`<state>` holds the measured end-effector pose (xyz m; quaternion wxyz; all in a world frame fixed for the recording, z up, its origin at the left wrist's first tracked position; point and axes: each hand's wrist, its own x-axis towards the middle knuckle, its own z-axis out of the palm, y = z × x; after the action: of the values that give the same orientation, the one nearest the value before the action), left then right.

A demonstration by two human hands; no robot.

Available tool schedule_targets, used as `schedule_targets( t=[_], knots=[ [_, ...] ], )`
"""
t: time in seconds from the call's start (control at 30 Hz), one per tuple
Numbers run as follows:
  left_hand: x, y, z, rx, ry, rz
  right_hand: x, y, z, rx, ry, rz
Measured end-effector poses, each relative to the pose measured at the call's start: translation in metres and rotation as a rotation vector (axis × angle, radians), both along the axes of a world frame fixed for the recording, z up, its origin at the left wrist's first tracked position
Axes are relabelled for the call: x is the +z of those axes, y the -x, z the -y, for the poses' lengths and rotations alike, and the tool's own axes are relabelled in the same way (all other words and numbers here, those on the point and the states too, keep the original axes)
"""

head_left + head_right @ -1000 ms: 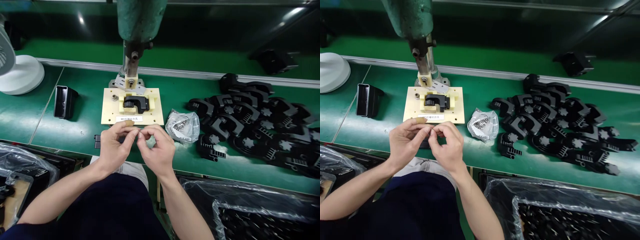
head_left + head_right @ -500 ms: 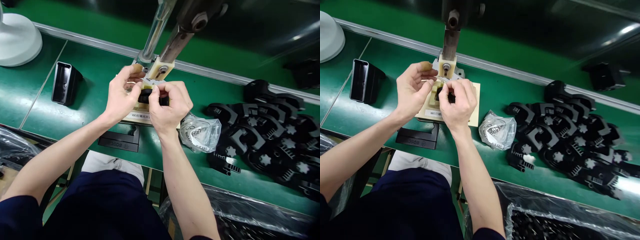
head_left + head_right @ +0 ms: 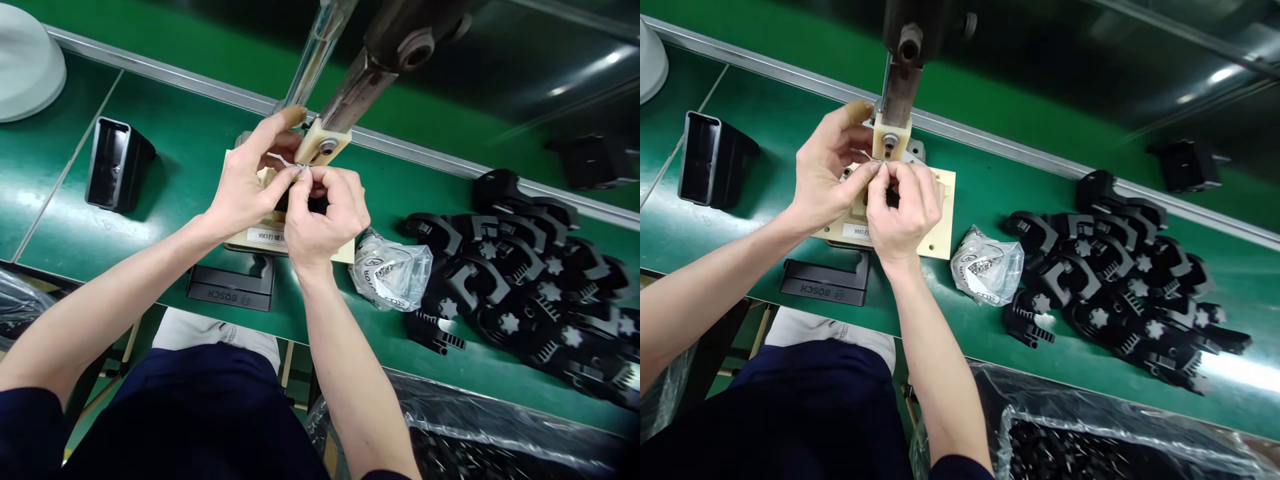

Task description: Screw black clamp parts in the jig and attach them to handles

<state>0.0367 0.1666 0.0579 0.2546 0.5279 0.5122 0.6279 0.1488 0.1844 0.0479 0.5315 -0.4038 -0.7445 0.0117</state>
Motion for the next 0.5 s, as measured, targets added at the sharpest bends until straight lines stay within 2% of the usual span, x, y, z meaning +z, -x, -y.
schedule_targets(
  t=[0.27, 0.5],
  knots=[
    [-0.003, -0.005, -0.005, 0.072, -0.007, -0.005, -0.008, 0.000, -0.001, 0.035, 0.086, -0.050],
    [-0.011, -0.005, -0.010, 0.040, -0.182, -0.150, -0.004, -0.006, -0.006, 0.043, 0.033, -0.049]
  ],
)
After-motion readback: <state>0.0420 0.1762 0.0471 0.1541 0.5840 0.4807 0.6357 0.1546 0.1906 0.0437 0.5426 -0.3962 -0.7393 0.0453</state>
